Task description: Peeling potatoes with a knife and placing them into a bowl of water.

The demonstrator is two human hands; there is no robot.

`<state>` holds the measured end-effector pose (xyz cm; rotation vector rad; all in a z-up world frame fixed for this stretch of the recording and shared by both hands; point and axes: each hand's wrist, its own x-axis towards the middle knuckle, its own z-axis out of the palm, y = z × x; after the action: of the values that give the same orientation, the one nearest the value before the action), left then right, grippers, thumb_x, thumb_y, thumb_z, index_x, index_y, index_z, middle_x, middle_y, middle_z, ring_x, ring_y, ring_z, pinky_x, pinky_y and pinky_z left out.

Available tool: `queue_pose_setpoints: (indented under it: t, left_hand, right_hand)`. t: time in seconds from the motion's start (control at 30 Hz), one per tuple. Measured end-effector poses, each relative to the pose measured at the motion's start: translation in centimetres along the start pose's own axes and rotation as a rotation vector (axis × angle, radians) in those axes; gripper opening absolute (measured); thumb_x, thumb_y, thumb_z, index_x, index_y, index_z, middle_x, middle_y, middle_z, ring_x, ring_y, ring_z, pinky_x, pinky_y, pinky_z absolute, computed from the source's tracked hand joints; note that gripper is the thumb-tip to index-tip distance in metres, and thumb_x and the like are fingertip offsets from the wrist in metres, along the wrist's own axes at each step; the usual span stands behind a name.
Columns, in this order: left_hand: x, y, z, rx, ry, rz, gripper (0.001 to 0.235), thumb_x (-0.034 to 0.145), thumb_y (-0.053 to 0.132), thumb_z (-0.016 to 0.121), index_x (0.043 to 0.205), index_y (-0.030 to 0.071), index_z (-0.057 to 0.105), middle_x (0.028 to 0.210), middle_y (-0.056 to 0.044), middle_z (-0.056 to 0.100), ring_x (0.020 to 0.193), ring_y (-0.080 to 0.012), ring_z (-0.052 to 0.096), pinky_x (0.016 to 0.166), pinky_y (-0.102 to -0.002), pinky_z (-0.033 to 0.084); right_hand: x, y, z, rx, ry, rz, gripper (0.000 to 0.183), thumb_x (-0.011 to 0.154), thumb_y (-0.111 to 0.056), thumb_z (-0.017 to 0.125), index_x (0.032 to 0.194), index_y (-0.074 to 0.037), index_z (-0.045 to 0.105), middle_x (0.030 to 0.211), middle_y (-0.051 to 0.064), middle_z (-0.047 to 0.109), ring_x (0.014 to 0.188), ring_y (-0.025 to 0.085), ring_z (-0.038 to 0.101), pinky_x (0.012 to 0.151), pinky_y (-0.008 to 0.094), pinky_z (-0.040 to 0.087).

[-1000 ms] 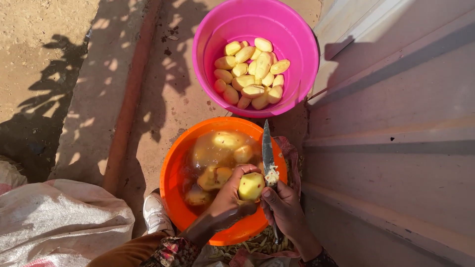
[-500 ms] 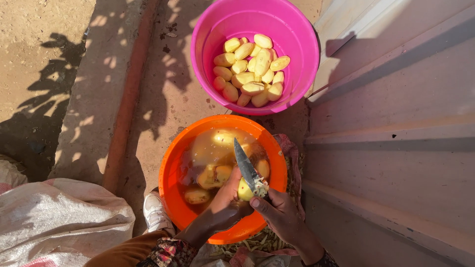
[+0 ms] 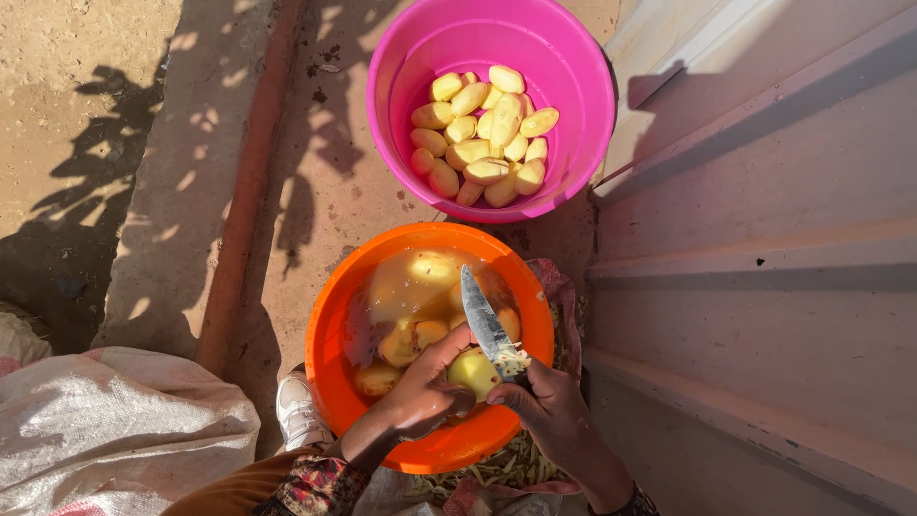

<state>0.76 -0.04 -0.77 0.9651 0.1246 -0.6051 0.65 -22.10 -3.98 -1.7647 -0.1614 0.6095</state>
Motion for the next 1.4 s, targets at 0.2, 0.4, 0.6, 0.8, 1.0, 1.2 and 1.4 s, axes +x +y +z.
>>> queue_pose_setpoints:
  t: [0.2, 0.4, 0.6, 0.8, 1.0, 1.2, 1.4]
  left_hand:
    - [-0.4, -0.6, -0.8, 0.048, -0.097, 0.067, 0.069, 0.083, -0.016, 0.05, 0.15, 0.003, 0.047, 0.067, -0.011, 0.057, 0.049, -0.0122, 0.046, 0.048, -0.031, 0.041]
    - [0.2, -2.0, -2.1, -0.005, -0.034, 0.032, 0.058, 0.08, -0.019, 0.046, 0.132, 0.006, 0.055, 0.085, -0.011, 0.057, 0.052, -0.0133, 0.043, 0.048, -0.03, 0.041]
    - [0.0, -1.1, -1.8, 0.104, -0.094, 0.061, 0.079, 0.076, -0.014, 0.053, 0.152, 0.006, 0.044, 0.077, -0.011, 0.065, 0.054, -0.013, 0.055, 0.05, -0.029, 0.047]
    - [-0.1, -0.8, -1.7, 0.36, -0.057, 0.082, 0.073, 0.08, -0.012, 0.059, 0.149, 0.009, 0.047, 0.108, -0.014, 0.073, 0.06, -0.0158, 0.063, 0.055, -0.035, 0.055]
    - [0.1, -2.9, -2.5, 0.108, -0.1, 0.083, 0.079, 0.087, -0.016, 0.051, 0.16, 0.011, 0.036, 0.098, -0.015, 0.069, 0.054, -0.0133, 0.05, 0.055, -0.032, 0.05]
    - [0.1, -1.6, -2.2, 0.205, -0.083, 0.088, 0.089, 0.078, -0.014, 0.056, 0.161, 0.009, 0.033, 0.101, -0.016, 0.074, 0.056, -0.0132, 0.062, 0.052, -0.03, 0.056]
    - [0.4, -2.6, -2.5, 0.44, -0.001, 0.076, 0.08, 0.079, -0.006, 0.058, 0.155, 0.012, 0.04, 0.152, -0.015, 0.055, 0.118, -0.0283, 0.066, 0.084, -0.041, 0.064]
  right_hand:
    - [-0.5, -0.7, -0.4, -0.117, -0.074, 0.082, 0.06, 0.097, -0.047, 0.074, 0.067, -0.017, 0.031, 0.058, -0.008, 0.021, 0.048, 0.005, 0.022, 0.045, 0.028, 0.027]
    - [-0.3, -0.7, 0.1, 0.194, -0.101, 0.16, 0.058, 0.095, -0.037, 0.078, 0.063, -0.018, 0.033, 0.053, -0.004, 0.025, 0.043, 0.009, 0.025, 0.042, 0.032, 0.022]
    - [-0.5, 0.3, 0.3, -0.094, 0.01, -0.025, 0.045, 0.096, -0.047, 0.068, 0.069, -0.013, 0.059, 0.058, -0.004, 0.033, 0.047, 0.008, 0.031, 0.046, 0.032, 0.029]
    - [-0.6, 0.8, 0.1, -0.198, -0.002, 0.043, 0.058, 0.095, -0.051, 0.073, 0.067, -0.016, 0.035, 0.059, -0.006, 0.024, 0.05, 0.007, 0.024, 0.046, 0.031, 0.024]
    - [-0.9, -0.4, 0.3, 0.311, -0.168, 0.156, 0.046, 0.1, -0.038, 0.069, 0.068, -0.017, 0.043, 0.055, -0.001, 0.032, 0.044, 0.012, 0.026, 0.042, 0.036, 0.028]
    - [-0.5, 0.8, 0.2, -0.112, 0.007, 0.042, 0.043, 0.094, -0.047, 0.071, 0.068, -0.014, 0.064, 0.053, -0.006, 0.032, 0.045, 0.006, 0.029, 0.044, 0.031, 0.027]
    - [-0.5, 2.5, 0.4, -0.077, 0.009, 0.09, 0.059, 0.093, -0.045, 0.078, 0.062, -0.019, 0.035, 0.054, -0.003, 0.025, 0.044, 0.01, 0.03, 0.045, 0.039, 0.036]
